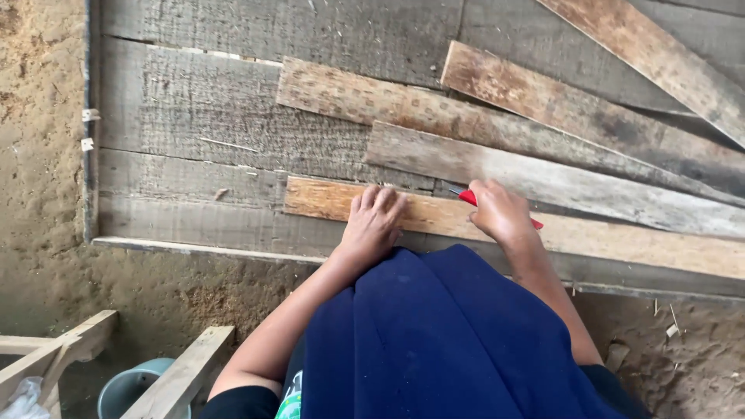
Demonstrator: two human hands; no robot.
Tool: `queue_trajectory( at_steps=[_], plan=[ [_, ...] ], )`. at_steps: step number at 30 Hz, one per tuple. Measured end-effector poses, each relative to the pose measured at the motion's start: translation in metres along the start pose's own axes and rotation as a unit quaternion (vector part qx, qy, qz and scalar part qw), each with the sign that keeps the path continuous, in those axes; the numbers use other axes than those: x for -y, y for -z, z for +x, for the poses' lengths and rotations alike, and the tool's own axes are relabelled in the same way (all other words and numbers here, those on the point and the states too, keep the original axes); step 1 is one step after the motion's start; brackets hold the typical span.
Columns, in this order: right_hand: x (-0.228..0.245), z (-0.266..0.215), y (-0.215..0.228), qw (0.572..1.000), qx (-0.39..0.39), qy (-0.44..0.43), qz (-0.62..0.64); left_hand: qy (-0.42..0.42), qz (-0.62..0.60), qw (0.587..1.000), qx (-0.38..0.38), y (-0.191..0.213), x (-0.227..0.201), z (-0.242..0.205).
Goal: The person sorts through a pile of wooden planks on a workbench, selecting pieces and arranging them. They then use a red utility knife to scrape the surface of the planks, removing loose material and smoothing the wood.
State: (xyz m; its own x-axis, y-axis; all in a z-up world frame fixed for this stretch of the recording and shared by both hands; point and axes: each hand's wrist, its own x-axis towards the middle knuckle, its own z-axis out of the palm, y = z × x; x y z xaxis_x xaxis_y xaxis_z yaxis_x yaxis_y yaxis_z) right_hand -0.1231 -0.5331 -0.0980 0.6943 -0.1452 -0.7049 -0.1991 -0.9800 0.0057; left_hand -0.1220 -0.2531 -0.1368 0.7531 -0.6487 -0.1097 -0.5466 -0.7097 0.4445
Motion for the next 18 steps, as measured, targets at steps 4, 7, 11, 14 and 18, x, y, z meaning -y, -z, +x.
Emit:
queue_trajectory(
  at_steps=[4,7,11,14,18],
  plan=[
    [-0.025,-0.014,-0.019,1.000,-0.021,0.001,0.018,0.018,0.038,0.999,0.020,-0.001,-0.026,0.004],
    [-0.046,-0.029,-0.024,0.998,-0.036,-0.010,0.044,0.049,0.027,0.998,0.007,-0.028,-0.023,0.008],
    [-0.062,-0.060,-0.005,0.997,-0.030,-0.012,0.070,0.064,0.006,0.998,-0.020,-0.031,-0.028,0.010],
    [-0.083,-0.062,-0.006,0.997,-0.011,-0.016,0.077,0.086,-0.032,0.996,-0.013,-0.034,-0.026,0.010],
    [-0.112,-0.073,0.004,0.997,0.013,-0.062,0.040,0.083,-0.064,0.992,-0.075,-0.019,-0.026,-0.004]
  ],
)
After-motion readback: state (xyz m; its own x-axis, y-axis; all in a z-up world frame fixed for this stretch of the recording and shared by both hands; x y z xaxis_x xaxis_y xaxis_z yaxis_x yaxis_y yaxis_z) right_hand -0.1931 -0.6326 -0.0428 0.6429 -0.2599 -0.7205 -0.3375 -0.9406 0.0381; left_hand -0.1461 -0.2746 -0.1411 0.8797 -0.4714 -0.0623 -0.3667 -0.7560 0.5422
